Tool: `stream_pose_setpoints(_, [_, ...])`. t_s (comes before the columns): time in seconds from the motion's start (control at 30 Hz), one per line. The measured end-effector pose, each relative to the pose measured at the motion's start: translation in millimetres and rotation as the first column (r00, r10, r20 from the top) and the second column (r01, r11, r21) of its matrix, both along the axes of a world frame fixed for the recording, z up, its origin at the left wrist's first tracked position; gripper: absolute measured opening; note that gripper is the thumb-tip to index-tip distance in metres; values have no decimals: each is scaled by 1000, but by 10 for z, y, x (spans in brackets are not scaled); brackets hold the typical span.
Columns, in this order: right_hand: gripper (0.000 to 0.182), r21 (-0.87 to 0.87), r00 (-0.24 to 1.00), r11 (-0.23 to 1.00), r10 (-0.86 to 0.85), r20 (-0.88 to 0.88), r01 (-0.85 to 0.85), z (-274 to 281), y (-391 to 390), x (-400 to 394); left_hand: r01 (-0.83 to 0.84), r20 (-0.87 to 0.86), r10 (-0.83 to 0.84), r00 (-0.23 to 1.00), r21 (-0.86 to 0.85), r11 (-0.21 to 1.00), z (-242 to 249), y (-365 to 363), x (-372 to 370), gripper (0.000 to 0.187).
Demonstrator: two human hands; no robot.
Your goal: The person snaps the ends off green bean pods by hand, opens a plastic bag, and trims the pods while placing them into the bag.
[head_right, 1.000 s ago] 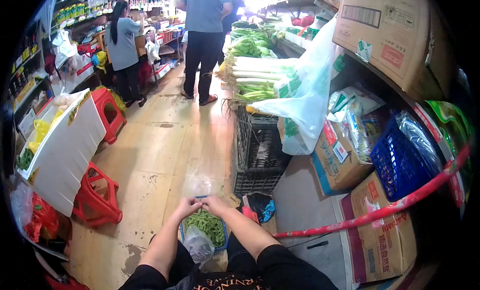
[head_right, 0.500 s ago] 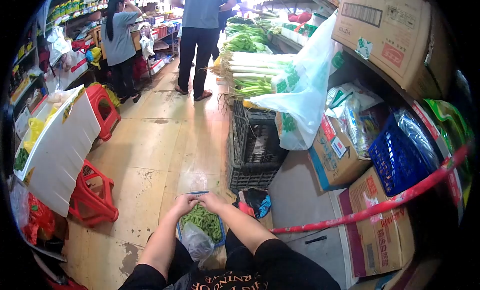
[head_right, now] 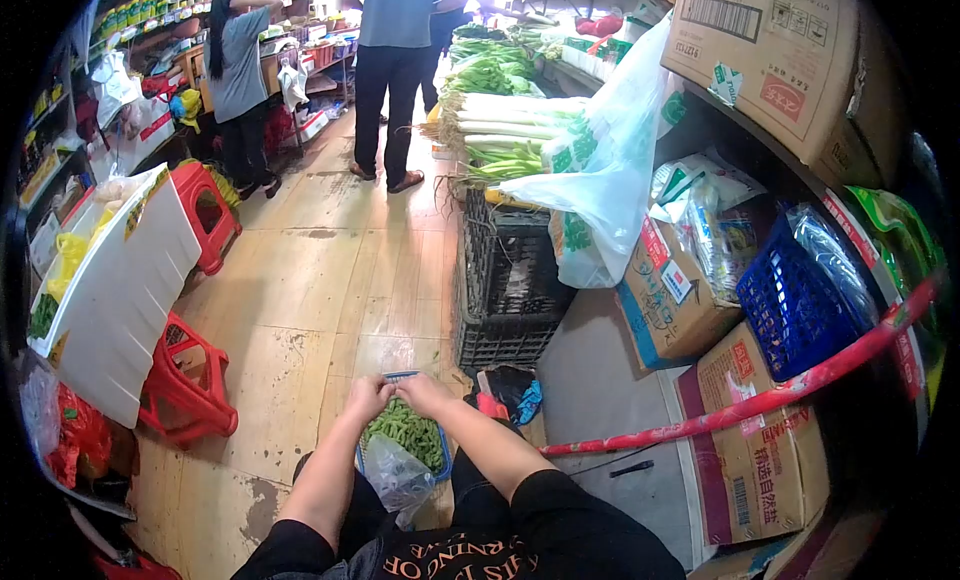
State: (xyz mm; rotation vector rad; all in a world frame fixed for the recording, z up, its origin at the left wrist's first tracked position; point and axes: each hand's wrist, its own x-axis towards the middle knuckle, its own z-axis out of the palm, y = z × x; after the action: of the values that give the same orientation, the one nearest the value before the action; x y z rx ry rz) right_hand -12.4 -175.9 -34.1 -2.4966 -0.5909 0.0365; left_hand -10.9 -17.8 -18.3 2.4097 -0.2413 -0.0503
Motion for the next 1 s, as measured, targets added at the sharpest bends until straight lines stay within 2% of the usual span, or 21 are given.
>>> stream_pose_setpoints(0.2, [24,45,991,990,-132,2,132,92,57,-31,-89,17,91,996,-91,992,-65,-53,27,19])
stream_pose_setpoints(0.3, [23,57,978,978,-196,-75,200,275,99,-101,-123,22,130,991,-197,973,-168,-58,93,20])
stream_pose_setpoints(0.43, [21,45,982,981,-188,-22,189,217,103,-67,-162,-39,157,987,-275,948,-217,-26,146,22])
stream_pose_setpoints(0.53, [20,49,985,988,-152,82,148,142,95,-57,-161,-137,133,982,-215,963,-204,-7,156,24])
stream_pose_setpoints(0.63, [20,13,986,998,-70,152,69,126,79,-49,-105,-96,100,990,-43,994,-168,6,131,26])
stream_pose_setpoints(0.73, [19,-49,978,999,-7,208,18,87,80,-38,-105,-129,109,986,34,994,-37,-13,67,28])
stream_pose_setpoints(0.9, [19,-178,966,984,31,258,16,90,126,-46,-162,-122,165,979,38,986,-75,-39,37,28])
stream_pose_setpoints(1.0, [14,-165,937,986,62,345,-4,91,128,-72,-159,-161,161,974,22,987,-230,-39,107,28])
